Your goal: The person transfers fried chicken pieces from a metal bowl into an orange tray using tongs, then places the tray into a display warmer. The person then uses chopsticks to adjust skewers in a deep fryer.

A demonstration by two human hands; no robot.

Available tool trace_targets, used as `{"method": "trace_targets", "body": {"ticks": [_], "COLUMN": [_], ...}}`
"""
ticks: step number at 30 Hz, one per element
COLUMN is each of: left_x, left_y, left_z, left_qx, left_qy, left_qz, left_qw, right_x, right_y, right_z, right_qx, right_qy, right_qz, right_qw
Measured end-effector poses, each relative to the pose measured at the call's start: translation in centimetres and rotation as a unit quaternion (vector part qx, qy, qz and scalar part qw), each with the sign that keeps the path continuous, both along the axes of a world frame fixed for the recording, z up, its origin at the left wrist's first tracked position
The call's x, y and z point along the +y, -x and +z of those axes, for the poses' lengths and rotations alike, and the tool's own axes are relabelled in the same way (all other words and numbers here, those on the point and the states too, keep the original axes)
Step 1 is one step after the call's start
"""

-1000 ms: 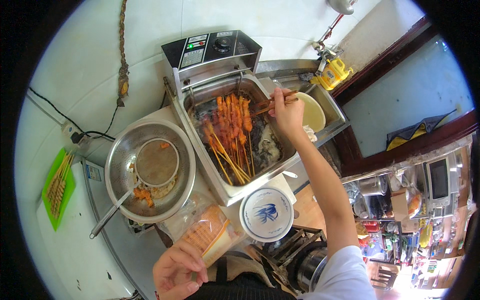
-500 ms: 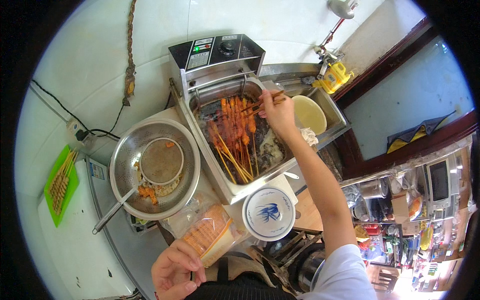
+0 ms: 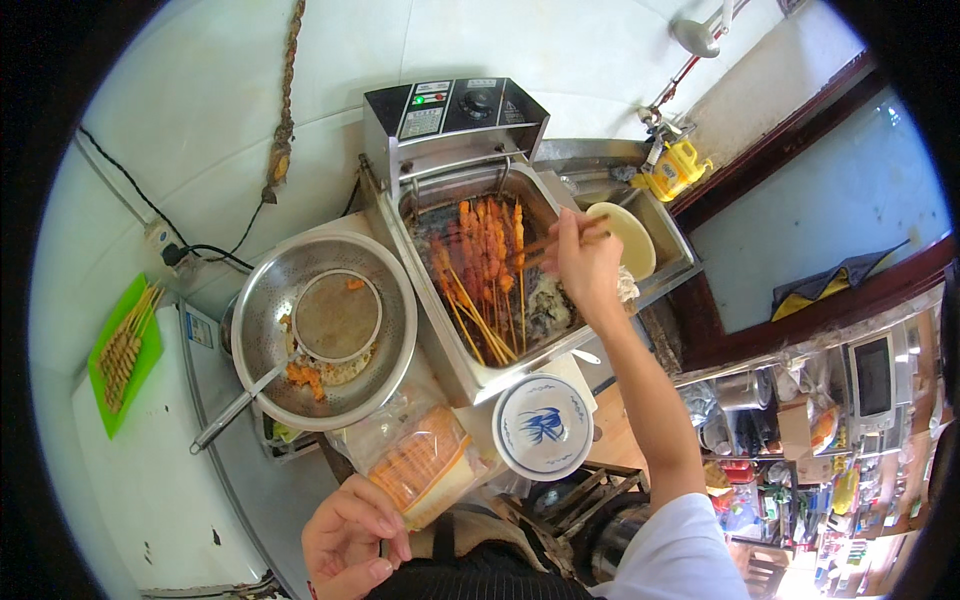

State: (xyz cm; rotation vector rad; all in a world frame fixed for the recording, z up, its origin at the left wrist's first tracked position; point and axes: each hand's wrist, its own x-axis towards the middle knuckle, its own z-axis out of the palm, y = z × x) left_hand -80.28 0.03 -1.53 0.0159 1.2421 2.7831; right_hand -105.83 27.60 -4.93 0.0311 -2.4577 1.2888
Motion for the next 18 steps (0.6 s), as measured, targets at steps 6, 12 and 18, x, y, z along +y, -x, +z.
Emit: {"method": "trace_targets", "body": {"ticks": [6,12,18], "left_x": [0.1,0.4,-0.4], "left_y": [0.1,-0.2,-0.6], "left_z": [-0.1,0.1,0.1], "left_qx": [0.024,0.029,0.038], "left_qy": [0.0,-0.004,-0.006], "left_qz": [-0.025,-0.039,-0.032], "left_qw": [0.999,0.999,0.999], "right_x": [-1.9,-1.3,0.7], "right_y": [-3.0,-2.9,-2.2], "right_z": [-1.6,-3.7,-0.9], "right_qx": [-0.135,-0.105,-0.091], "right_qy": [0.107,0.143,0.047], "right_qz": [0.031,0.075,0.013], "right_qw": [0.985,0.981,0.995]}}
